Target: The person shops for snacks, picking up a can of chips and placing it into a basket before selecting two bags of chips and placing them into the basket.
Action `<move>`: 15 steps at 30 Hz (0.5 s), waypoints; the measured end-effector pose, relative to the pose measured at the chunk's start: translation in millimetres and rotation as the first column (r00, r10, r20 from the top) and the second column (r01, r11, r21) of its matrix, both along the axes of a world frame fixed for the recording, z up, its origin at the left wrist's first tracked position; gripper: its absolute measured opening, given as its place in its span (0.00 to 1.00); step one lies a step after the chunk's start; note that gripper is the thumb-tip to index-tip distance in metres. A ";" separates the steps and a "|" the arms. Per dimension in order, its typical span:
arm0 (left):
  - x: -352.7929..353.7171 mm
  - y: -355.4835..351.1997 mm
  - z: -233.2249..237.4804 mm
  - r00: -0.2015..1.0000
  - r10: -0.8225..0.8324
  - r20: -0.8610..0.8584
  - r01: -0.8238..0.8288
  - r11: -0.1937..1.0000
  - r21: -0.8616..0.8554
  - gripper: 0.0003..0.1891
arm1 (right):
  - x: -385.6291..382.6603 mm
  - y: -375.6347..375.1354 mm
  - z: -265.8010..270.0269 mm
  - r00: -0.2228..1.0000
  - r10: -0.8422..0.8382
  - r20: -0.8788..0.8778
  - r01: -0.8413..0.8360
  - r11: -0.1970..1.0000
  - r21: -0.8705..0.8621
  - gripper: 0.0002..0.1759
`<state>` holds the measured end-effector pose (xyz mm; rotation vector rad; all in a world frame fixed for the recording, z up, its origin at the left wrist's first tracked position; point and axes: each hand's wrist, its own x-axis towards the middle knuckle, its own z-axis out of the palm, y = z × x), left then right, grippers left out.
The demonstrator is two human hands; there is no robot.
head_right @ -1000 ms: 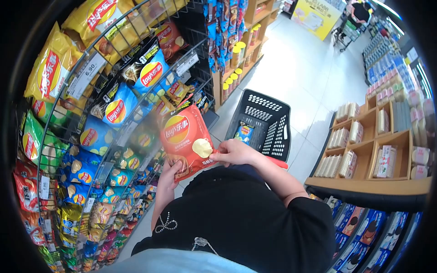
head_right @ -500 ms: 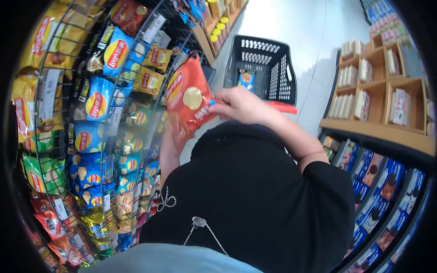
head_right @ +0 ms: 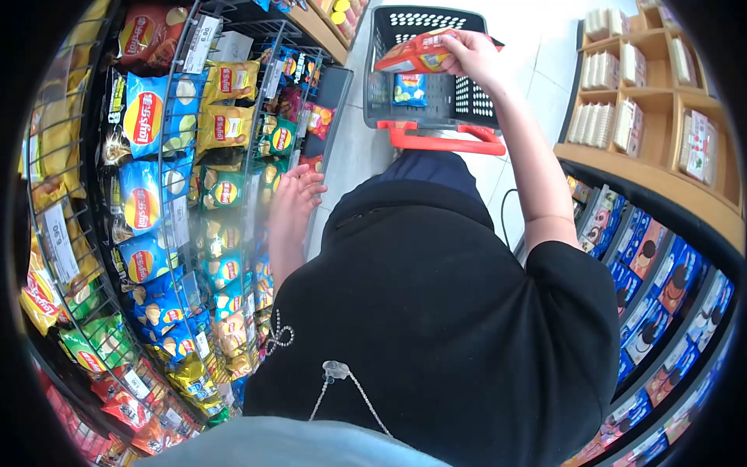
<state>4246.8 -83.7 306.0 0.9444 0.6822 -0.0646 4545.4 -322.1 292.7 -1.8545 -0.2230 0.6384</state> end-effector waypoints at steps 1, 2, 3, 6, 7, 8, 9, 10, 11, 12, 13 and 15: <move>2.9 -1.8 0.7 1.000 0.004 -0.012 -0.004 1.000 0.007 0.15 | 9.2 -1.6 -18.1 0.998 -0.021 -0.059 0.018 0.999 -0.042 0.15; 5.9 -3.4 1.2 1.000 0.009 -0.024 -0.008 1.000 0.015 0.15 | 18.2 -2.8 -41.3 0.997 -0.039 -0.071 0.033 0.996 -0.083 0.15; 8.9 -4.9 1.2 0.999 0.011 -0.032 -0.011 1.000 0.012 0.15 | 24.1 -3.5 -58.6 0.995 -0.043 -0.095 0.030 0.991 -0.134 0.15; 18.0 -9.6 1.6 0.998 0.027 -0.055 -0.027 1.000 0.009 0.15 | 35.5 0.2 -109.2 0.976 -0.050 -0.211 0.000 0.974 -0.226 0.14; 21.1 -11.0 2.2 0.997 0.036 -0.063 -0.035 0.999 0.012 0.15 | 38.1 3.8 -128.2 0.960 -0.082 -0.269 0.013 0.968 -0.250 0.14; 23.6 -12.4 2.5 0.996 0.045 -0.072 -0.044 0.999 0.015 0.15 | 40.1 5.3 -145.9 0.936 -0.112 -0.335 0.016 0.961 -0.277 0.14; 25.8 -13.4 2.6 0.996 0.052 -0.078 -0.052 0.999 0.007 0.15 | 40.5 8.3 -160.9 0.906 -0.143 -0.398 0.016 0.952 -0.306 0.14; 28.3 -14.3 2.4 0.995 0.061 -0.083 -0.061 0.998 0.000 0.15 | 39.5 10.5 -182.9 0.872 -0.164 -0.462 0.036 0.961 -0.275 0.13; 30.5 -15.7 2.0 0.994 0.072 -0.087 -0.073 0.997 -0.008 0.15 | 40.1 11.7 -203.9 0.826 -0.176 -0.535 0.007 0.953 -0.302 0.12; 31.3 -16.4 0.3 0.991 0.080 -0.104 -0.081 0.997 -0.009 0.15 | 38.1 13.6 -228.0 0.790 -0.196 -0.580 0.006 0.950 -0.313 0.12; 30.1 -18.1 -1.2 0.988 0.090 -0.124 -0.092 0.996 -0.007 0.15 | 34.9 14.7 -255.2 0.751 -0.215 -0.624 0.004 0.947 -0.321 0.11; 23.6 -19.2 -8.1 0.977 0.106 -0.186 -0.108 0.994 -0.003 0.15 | 24.6 20.4 -287.8 0.732 -0.272 -0.624 0.051 0.936 -0.348 0.11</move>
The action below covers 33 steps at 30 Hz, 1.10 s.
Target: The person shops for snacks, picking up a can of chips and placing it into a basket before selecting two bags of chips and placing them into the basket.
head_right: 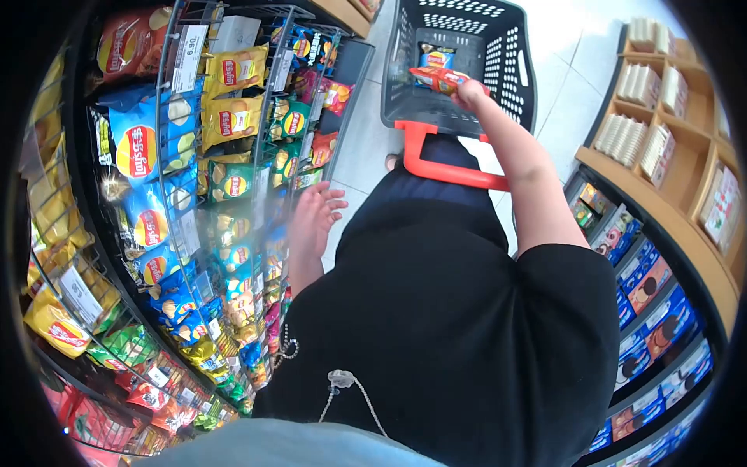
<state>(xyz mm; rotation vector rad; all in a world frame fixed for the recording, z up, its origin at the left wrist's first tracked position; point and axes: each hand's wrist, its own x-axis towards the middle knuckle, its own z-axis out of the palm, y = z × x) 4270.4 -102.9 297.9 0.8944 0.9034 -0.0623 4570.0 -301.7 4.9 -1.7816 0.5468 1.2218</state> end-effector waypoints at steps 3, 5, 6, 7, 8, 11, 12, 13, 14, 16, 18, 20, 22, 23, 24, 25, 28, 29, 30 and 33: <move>-14.2 -3.9 -13.3 0.985 0.033 -0.167 -0.026 0.999 0.043 0.14 | -9.4 3.3 -64.4 0.999 0.004 -0.037 -0.006 0.999 -0.037 0.09; -21.1 -7.6 -21.0 0.963 0.051 -0.263 -0.028 0.995 0.091 0.14 | -17.9 14.8 -73.7 0.997 -0.055 -0.047 0.054 0.998 -0.008 0.07; -23.3 -11.2 -25.1 0.956 0.057 -0.289 -0.024 0.993 0.115 0.14 | -17.1 22.0 -45.8 1.000 -0.011 -0.024 0.009 0.998 -0.054 0.06; -23.2 -13.5 -29.2 0.944 0.066 -0.323 -0.030 0.993 0.118 0.14 | -18.6 9.4 -118.7 0.985 0.169 -0.020 -0.169 0.985 -0.031 0.07; -22.8 -16.6 -34.0 0.935 0.072 -0.348 -0.032 0.992 0.118 0.14 | -21.5 4.1 -151.4 0.984 0.174 0.036 -0.171 0.983 -0.069 0.09; -16.5 -24.9 -45.4 0.916 0.075 -0.394 -0.046 0.995 0.083 0.13 | -21.3 2.4 -175.2 0.691 0.719 0.069 -0.649 0.660 -0.379 0.17; -13.7 -27.8 -47.2 0.913 0.082 -0.400 -0.061 0.996 0.067 0.13 | -20.8 0.8 -184.6 0.624 0.778 0.071 -0.698 0.596 -0.397 0.17; -11.1 -30.2 -49.1 0.910 0.090 -0.404 -0.076 0.996 0.052 0.13 | -19.9 1.0 -194.3 0.551 0.831 0.074 -0.741 0.528 -0.416 0.18; -9.3 -31.9 -50.7 0.907 0.098 -0.410 -0.082 0.995 0.057 0.12 | -19.7 0.6 -203.7 0.473 0.878 0.075 -0.778 0.456 -0.433 0.19; -7.3 -34.0 -54.4 0.900 0.111 -0.420 -0.091 0.994 0.069 0.12 | -20.2 9.2 -175.6 0.577 0.816 0.016 -0.720 0.518 -0.462 0.19; -9.6 -34.5 -59.5 0.886 0.128 -0.445 -0.097 0.991 0.094 0.11 | -22.9 12.9 -167.3 0.598 0.801 0.022 -0.703 0.537 -0.466 0.19; -13.5 -36.0 -65.5 0.875 0.154 -0.459 -0.119 0.987 0.104 0.11 | -21.2 17.9 -166.0 0.636 0.770 -0.050 -0.719 0.567 -0.402 0.19; -14.2 -38.2 -69.1 0.863 0.171 -0.476 -0.138 0.985 0.105 0.11 | -24.5 25.4 -165.2 0.568 0.823 -0.006 -0.741 0.508 -0.440 0.20; -13.7 -39.0 -71.3 0.858 0.178 -0.482 -0.145 0.984 0.105 0.10 | -21.0 31.0 -147.2 0.589 0.807 -0.046 -0.745 0.521 -0.416 0.16; -12.7 -39.8 -72.4 0.855 0.181 -0.486 -0.150 0.983 0.101 0.10 | -22.3 34.0 -148.1 0.606 0.794 -0.049 -0.734 0.535 -0.419 0.16; -11.1 -40.9 -73.1 0.853 0.183 -0.489 -0.155 0.983 0.097 0.10 | -22.4 35.8 -150.5 0.624 0.780 -0.051 -0.721 0.550 -0.421 0.16; -12.0 -42.7 -78.2 0.842 0.180 -0.509 -0.152 0.984 0.098 0.10 | -21.5 39.9 -163.2 0.637 0.769 -0.044 -0.709 0.563 -0.424 0.16; -13.2 -42.7 -79.8 0.839 0.175 -0.515 -0.145 0.985 0.098 0.10 | -21.4 41.0 -168.1 0.636 0.771 -0.041 -0.710 0.563 -0.424 0.16; -14.6 -43.0 -81.3 0.835 0.170 -0.523 -0.140 0.985 0.098 0.10 | -22.8 40.4 -176.6 0.633 0.773 -0.039 -0.711 0.561 -0.424 0.16; -19.8 -44.0 -87.4 0.821 0.185 -0.539 -0.160 0.983 0.093 0.10 | -22.3 34.6 -209.3 0.659 0.750 -0.052 -0.699 0.585 -0.411 0.17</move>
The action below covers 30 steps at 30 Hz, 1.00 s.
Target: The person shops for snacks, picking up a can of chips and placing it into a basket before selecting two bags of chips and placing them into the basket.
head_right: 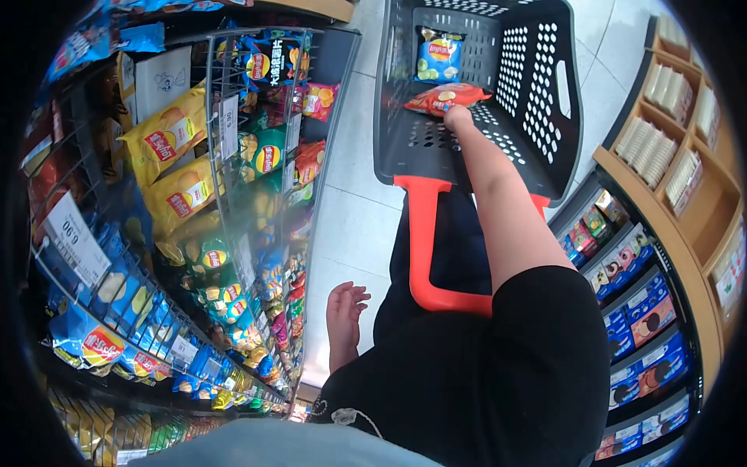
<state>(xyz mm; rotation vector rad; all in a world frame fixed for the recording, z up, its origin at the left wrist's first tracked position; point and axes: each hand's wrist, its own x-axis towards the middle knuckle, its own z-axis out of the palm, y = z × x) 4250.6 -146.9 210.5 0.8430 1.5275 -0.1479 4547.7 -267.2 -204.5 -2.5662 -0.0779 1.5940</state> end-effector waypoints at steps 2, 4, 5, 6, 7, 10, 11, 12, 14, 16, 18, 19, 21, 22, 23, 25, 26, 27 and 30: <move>-3.8 -1.2 -4.0 1.000 0.007 -0.012 -0.007 1.000 -0.009 0.10 | 4.7 4.0 13.9 1.000 0.004 0.013 -0.004 1.000 0.023 0.18; -5.7 -2.9 -8.0 1.000 0.007 -0.016 -0.007 1.000 -0.023 0.10 | 7.6 2.3 5.6 1.000 0.018 0.002 -0.018 1.000 -0.004 0.18; -5.4 -3.6 -8.4 1.000 0.007 -0.013 -0.007 1.000 -0.024 0.10 | 7.6 1.4 3.0 1.000 0.019 -0.003 -0.019 1.000 -0.021 0.18; -3.6 -4.0 -8.2 1.000 0.007 -0.009 -0.007 1.000 -0.026 0.10 | 9.7 0.9 4.2 0.998 0.054 -0.019 -0.054 0.998 -0.022 0.18; -2.2 -5.0 -7.9 1.000 0.007 -0.001 -0.007 1.000 -0.027 0.10 | 10.1 -0.1 7.6 0.998 0.062 -0.021 -0.063 0.998 -0.031 0.18; -1.5 -5.5 -4.5 1.000 -0.006 0.007 0.006 1.000 -0.022 0.10 | 4.1 -3.3 6.9 0.989 0.130 0.077 -0.131 0.991 0.017 0.16; -1.7 -4.8 -2.3 1.000 -0.019 0.018 0.020 1.000 -0.020 0.10 | -0.5 -9.3 -2.3 0.984 0.162 0.074 -0.164 0.986 0.034 0.16; -2.7 -4.2 0.1 0.999 -0.033 0.031 0.033 0.999 -0.016 0.10 | -1.3 -10.0 2.5 0.978 0.193 0.074 -0.197 0.979 0.051 0.16; -4.6 -2.6 7.4 0.996 -0.060 0.064 0.061 0.998 0.000 0.11 | -6.7 -11.5 1.2 0.969 0.220 0.114 -0.227 0.972 0.055 0.16; -5.0 -1.2 16.5 0.992 -0.073 0.107 0.069 0.997 0.037 0.11 | -6.8 -11.8 26.3 0.944 0.289 0.158 -0.308 0.945 0.114 0.15; -5.4 1.5 27.7 0.985 -0.094 0.144 0.084 0.994 0.074 0.10 | -10.6 -5.3 58.1 0.928 0.294 0.231 -0.336 0.926 0.170 0.15; -5.3 2.1 34.0 0.982 -0.099 0.163 0.085 0.992 0.095 0.10 | -12.8 -3.9 69.7 0.927 0.261 0.271 -0.318 0.928 0.195 0.15; -5.4 4.0 46.4 0.971 -0.119 0.207 0.092 0.986 0.136 0.10 | -12.3 2.0 100.7 0.956 0.146 0.253 -0.216 0.936 0.277 0.15; -9.5 3.9 50.3 0.963 -0.122 0.240 0.085 0.984 0.159 0.10 | -12.8 4.2 115.3 0.954 0.149 0.261 -0.228 0.924 0.306 0.15; -13.1 4.9 54.9 0.954 -0.129 0.272 0.081 0.980 0.181 0.10 | -13.3 6.2 129.2 0.952 0.151 0.267 -0.238 0.913 0.332 0.14; -18.0 10.0 65.6 0.939 -0.156 0.307 0.084 0.968 0.236 0.11 | -17.1 10.8 168.3 0.937 0.153 0.313 -0.273 0.881 0.386 0.14; -22.0 13.4 68.8 0.928 -0.178 0.326 0.086 0.957 0.278 0.11 | -19.3 14.5 187.9 0.929 0.153 0.336 -0.291 0.864 0.411 0.13; -26.5 15.8 72.3 0.919 -0.199 0.341 0.086 0.944 0.319 0.11 | -21.0 15.8 201.1 0.945 0.131 0.300 -0.259 0.859 0.442 0.13; -38.8 26.7 81.7 0.901 -0.249 0.356 0.086 0.905 0.417 0.11 | -29.4 18.5 238.6 0.974 0.111 0.199 -0.203 0.822 0.532 0.11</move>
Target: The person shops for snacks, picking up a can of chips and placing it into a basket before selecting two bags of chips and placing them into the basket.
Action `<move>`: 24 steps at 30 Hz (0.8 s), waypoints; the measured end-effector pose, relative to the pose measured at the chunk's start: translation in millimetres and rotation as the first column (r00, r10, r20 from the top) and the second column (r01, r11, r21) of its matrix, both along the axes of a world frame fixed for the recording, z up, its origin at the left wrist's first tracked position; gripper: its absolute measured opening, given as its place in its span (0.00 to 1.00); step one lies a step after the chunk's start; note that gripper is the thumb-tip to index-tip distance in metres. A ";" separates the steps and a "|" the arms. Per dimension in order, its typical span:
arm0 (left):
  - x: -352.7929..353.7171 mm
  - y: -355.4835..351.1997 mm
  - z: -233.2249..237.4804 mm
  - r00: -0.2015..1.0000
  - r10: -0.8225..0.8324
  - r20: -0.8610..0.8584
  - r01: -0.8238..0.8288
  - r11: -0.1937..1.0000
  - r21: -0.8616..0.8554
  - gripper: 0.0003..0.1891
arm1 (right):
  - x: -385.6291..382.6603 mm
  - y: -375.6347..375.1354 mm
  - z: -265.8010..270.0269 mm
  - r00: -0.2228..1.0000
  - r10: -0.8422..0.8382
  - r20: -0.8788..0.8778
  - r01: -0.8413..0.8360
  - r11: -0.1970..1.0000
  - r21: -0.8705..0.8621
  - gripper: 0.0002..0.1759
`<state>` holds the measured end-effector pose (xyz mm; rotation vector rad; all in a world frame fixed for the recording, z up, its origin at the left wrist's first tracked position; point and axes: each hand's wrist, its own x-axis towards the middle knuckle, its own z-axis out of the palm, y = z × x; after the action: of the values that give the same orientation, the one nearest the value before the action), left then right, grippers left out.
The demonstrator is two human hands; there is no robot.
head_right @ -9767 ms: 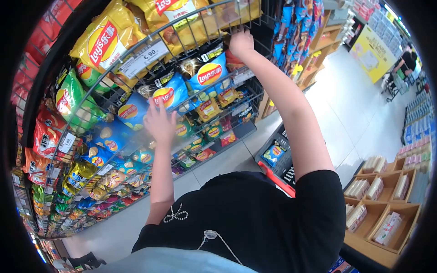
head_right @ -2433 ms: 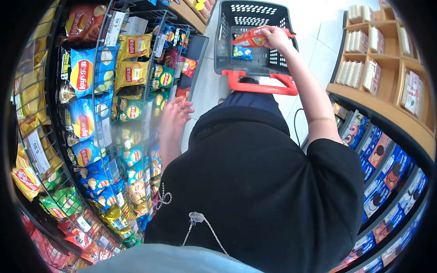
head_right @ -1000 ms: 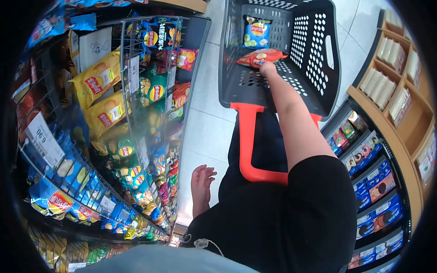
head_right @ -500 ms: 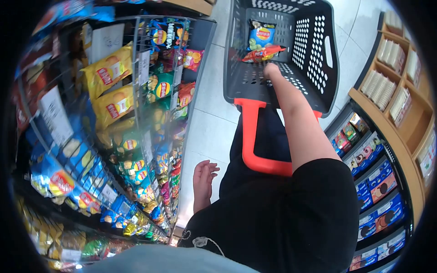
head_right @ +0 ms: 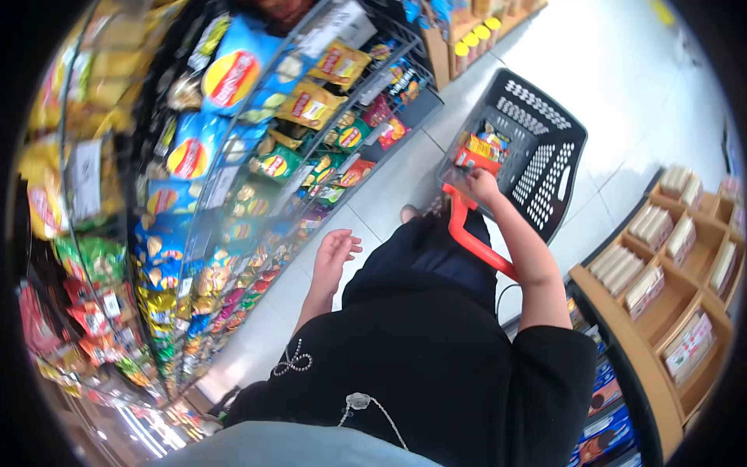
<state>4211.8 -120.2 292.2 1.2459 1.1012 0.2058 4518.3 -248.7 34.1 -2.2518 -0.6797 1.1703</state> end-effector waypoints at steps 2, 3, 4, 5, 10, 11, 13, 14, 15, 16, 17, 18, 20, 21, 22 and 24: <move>-8.9 7.1 2.0 0.997 0.028 0.066 -0.033 0.997 0.067 0.11 | -5.6 0.2 41.1 0.998 0.028 -0.062 -0.022 0.996 0.083 0.14; -13.1 10.6 1.4 0.994 0.038 0.098 -0.047 0.994 0.097 0.11 | -10.3 -1.3 62.9 0.994 0.036 -0.106 -0.023 0.992 0.123 0.17; -16.5 15.3 -0.6 0.991 0.051 0.121 -0.067 0.988 0.136 0.11 | -15.5 -0.7 90.8 0.984 0.027 -0.177 0.000 0.989 0.151 0.19; -21.6 20.3 -3.0 0.988 0.064 0.139 -0.088 0.981 0.172 0.11 | -23.9 0.3 120.8 0.968 0.020 -0.251 0.025 0.984 0.174 0.22; -40.5 47.0 -11.3 0.974 0.139 0.181 -0.203 0.888 0.413 0.12 | -68.0 -5.3 210.1 0.955 0.271 0.119 -0.289 0.941 0.177 0.28; -42.3 54.5 -5.8 0.980 0.165 0.108 -0.197 0.764 0.615 0.15 | -76.3 -10.2 211.7 0.935 0.307 0.180 -0.326 0.941 0.087 0.32; -42.1 72.8 18.1 0.963 0.270 -0.018 -0.098 0.409 0.907 0.22 | -92.3 -16.8 227.6 0.830 0.415 0.372 -0.430 0.902 -0.047 0.34; -46.6 89.1 42.0 0.921 0.385 -0.056 0.000 0.145 0.989 0.26 | -100.2 -20.4 227.6 0.776 0.440 0.452 -0.428 0.894 -0.135 0.33; -47.0 102.3 65.4 0.865 0.496 -0.074 0.142 -0.101 0.985 0.30 | -106.3 -29.6 221.2 0.725 0.458 0.513 -0.402 0.888 -0.225 0.31; -52.3 114.1 70.4 0.853 0.518 -0.061 0.155 -0.140 0.978 0.31 | -106.5 -34.2 213.9 0.730 0.437 0.526 -0.382 0.898 -0.216 0.28; -57.7 124.6 74.3 0.842 0.538 -0.048 0.170 -0.179 0.969 0.33 | -104.4 -36.8 206.4 0.735 0.414 0.536 -0.362 0.909 -0.206 0.25; -62.3 134.5 75.9 0.806 0.587 -0.083 0.219 -0.165 0.962 0.35 | -101.4 -36.7 200.0 0.736 0.409 0.540 -0.354 0.912 -0.209 0.23; -65.7 144.6 82.8 0.728 0.659 -0.190 0.310 -0.069 0.948 0.37 | -101.1 -36.2 192.5 0.704 0.387 0.596 -0.350 0.919 -0.183 0.17; -66.8 148.6 84.7 0.683 0.689 -0.243 0.347 -0.013 0.938 0.38 | -100.7 -35.2 192.5 0.703 0.398 0.590 -0.352 0.915 -0.199 0.17; -71.3 155.0 80.4 0.669 0.689 -0.280 0.356 0.034 0.934 0.41 | -100.2 -34.2 193.0 0.701 0.411 0.583 -0.354 0.910 -0.216 0.17; -73.3 158.7 79.1 0.647 0.690 -0.324 0.381 0.075 0.921 0.40 | -99.6 -31.8 197.4 0.707 0.419 0.570 -0.355 0.907 -0.227 0.17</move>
<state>4138.5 38.4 371.3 2.6826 2.0323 0.8636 4418.8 -280.5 231.6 -2.6721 -1.4393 0.6126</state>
